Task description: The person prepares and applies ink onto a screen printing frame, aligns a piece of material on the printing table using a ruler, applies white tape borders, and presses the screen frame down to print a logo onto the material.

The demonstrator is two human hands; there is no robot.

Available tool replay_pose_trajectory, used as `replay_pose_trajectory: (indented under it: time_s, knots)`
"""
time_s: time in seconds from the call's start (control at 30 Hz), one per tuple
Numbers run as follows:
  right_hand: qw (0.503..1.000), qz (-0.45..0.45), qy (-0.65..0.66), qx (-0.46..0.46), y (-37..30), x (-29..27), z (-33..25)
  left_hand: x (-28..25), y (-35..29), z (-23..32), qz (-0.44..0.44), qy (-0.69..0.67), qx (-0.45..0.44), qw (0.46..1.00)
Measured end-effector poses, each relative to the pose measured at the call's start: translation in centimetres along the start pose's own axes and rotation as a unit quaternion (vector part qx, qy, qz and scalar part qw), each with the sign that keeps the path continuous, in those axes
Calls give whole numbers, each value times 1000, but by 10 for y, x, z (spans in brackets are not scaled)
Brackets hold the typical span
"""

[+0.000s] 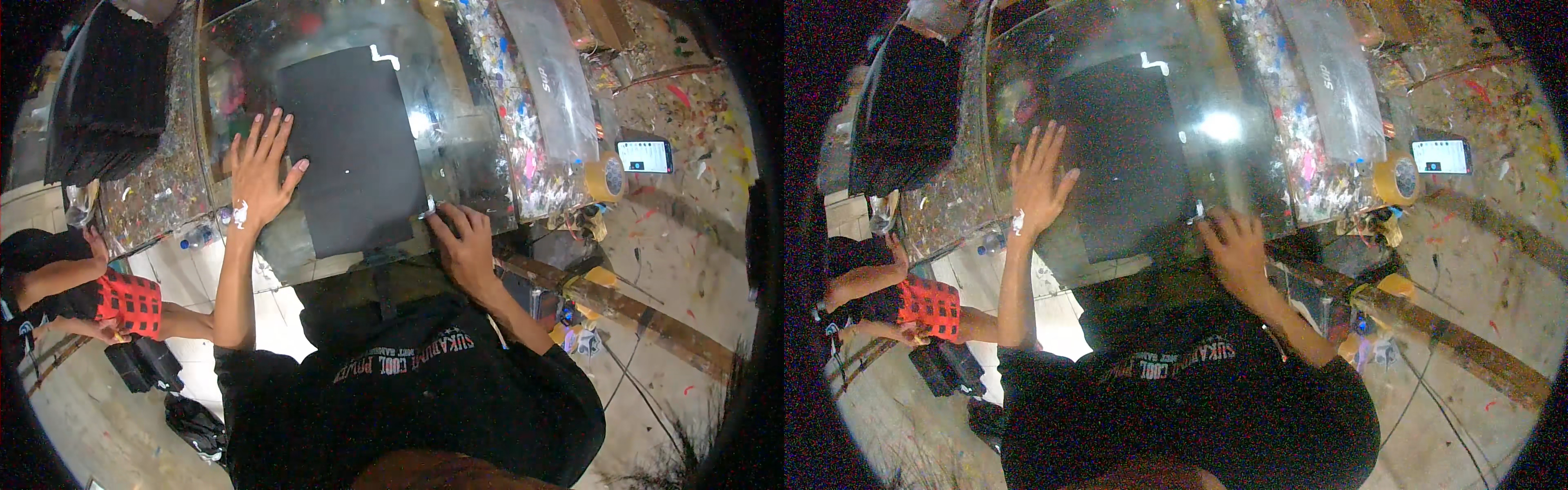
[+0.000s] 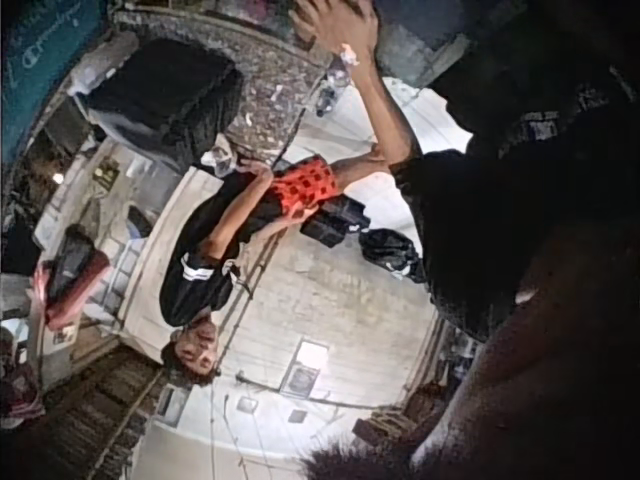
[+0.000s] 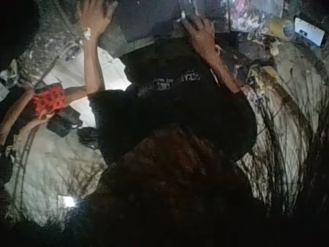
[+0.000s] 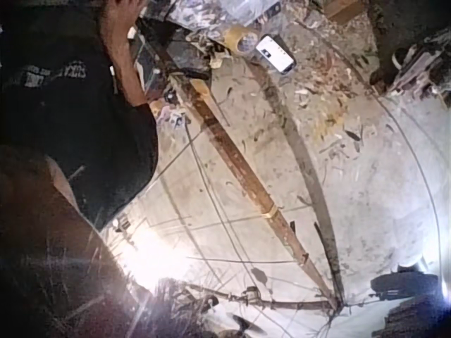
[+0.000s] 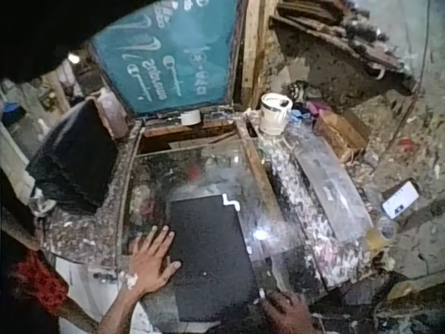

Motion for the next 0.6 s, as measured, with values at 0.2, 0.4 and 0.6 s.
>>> replay_pose_trajectory:
  time_s: [0.2, 0.4, 0.6]
  knots:
    - [999, -13, -27, -9, -1, 4, -9, -1, 1, 1, -8, 5, -1, 1000]
    - [1000, -12, -23, -7, 1, 3, -11, -2, 2, 2, -9, 2, -4, 1000]
    - [999, -26, -34, 9, -4, 9, -7, 0, 2, 2, -10, 0, -7, 1000]
Point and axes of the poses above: each hand's wrist, its own y-axis towards the middle knuckle, its own x-axis out of the palm, z = x × y, the point moved 5 cm from there along y, towards the middle knuckle, and after that the axes turned 2 degrees about y, right-handed, at the moved point
